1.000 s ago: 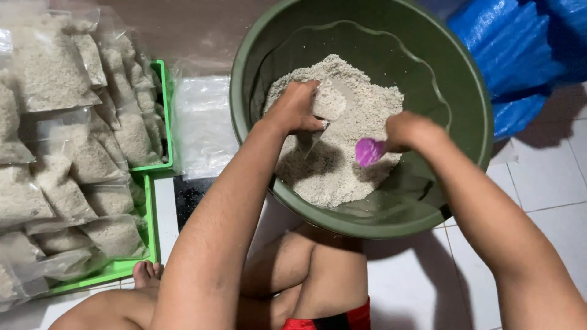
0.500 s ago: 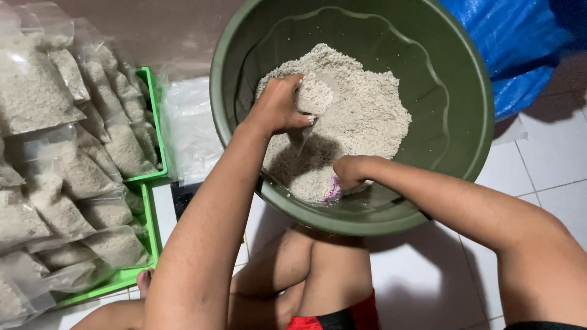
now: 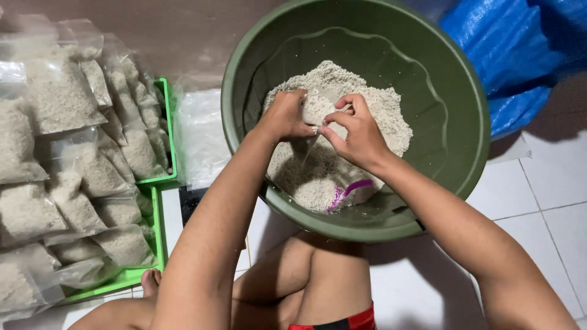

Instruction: A person is manually packaging a granular food product by scooping it from a large basin into small plastic bags, weighing them on a digital scale, and stacking them.

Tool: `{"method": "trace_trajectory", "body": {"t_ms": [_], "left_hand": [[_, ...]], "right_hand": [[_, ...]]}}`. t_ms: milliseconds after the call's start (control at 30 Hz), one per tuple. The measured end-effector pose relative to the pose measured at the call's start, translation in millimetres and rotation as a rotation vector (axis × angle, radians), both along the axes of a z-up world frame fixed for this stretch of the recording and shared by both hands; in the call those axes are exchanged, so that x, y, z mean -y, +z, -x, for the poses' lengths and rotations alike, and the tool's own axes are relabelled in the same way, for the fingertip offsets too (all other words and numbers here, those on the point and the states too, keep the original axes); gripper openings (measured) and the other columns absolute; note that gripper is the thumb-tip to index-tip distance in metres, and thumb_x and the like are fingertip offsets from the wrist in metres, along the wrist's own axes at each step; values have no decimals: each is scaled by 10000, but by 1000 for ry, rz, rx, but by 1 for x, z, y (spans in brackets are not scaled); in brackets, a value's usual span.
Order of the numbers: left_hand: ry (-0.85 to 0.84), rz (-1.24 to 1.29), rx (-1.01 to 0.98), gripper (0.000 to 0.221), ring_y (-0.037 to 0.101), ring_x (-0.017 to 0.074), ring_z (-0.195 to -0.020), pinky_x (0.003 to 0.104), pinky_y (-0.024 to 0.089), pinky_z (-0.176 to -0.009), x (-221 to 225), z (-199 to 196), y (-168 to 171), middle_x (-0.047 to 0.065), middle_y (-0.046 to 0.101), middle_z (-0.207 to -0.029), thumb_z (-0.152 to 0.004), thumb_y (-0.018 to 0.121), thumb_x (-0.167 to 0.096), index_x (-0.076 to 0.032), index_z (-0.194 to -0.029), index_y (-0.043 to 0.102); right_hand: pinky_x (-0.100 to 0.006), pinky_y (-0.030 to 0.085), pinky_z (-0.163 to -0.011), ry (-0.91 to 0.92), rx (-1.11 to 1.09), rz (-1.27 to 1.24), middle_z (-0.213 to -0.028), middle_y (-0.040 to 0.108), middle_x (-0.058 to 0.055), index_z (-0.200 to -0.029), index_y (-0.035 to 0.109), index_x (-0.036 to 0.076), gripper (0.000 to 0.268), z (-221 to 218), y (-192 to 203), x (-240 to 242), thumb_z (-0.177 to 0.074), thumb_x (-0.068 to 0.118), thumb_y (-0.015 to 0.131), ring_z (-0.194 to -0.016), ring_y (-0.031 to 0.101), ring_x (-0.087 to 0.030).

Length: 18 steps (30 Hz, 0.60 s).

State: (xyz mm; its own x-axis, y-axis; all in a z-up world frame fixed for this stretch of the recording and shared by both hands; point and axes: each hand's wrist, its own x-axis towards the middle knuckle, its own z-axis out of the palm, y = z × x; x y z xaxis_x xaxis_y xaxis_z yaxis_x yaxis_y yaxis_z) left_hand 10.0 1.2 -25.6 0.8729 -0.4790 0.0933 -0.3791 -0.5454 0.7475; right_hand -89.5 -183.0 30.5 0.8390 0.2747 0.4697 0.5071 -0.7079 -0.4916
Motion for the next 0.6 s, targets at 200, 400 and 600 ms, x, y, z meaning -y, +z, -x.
{"method": "trace_trajectory", "body": {"t_ms": [200, 400, 600], "left_hand": [[-40, 129, -135, 988, 672, 361, -1055, 428, 586, -898, -6, 7, 21, 210, 679, -1115, -533, 944, -218, -52, -1344, 403], [-169, 28, -103, 987, 557, 399, -1233, 494, 500, -1027, -8, 26, 40, 255, 456, -1377, -699, 784, 11, -220, -1491, 242], [198, 435, -742, 314, 483, 126, -600, 236, 270, -390, 0, 45, 83, 15, 553, -1127, -833, 549, -266, -194, -1138, 566]], "right_hand": [[-349, 585, -619, 66, -41, -122, -1034, 496, -180, -859, 697, -3, 31, -16, 9, 16, -886, -13, 707, -833, 687, -337], [-365, 616, -639, 225, 20, -36, -1060, 486, -153, -889, 706, 9, 47, -26, -11, 37, -859, -25, 716, -830, 700, -314], [-441, 591, -779, 336, 49, -2, -1118, 473, -180, -974, 724, 31, 207, -33, -17, 56, -792, -67, 712, -859, 687, -357]]}}
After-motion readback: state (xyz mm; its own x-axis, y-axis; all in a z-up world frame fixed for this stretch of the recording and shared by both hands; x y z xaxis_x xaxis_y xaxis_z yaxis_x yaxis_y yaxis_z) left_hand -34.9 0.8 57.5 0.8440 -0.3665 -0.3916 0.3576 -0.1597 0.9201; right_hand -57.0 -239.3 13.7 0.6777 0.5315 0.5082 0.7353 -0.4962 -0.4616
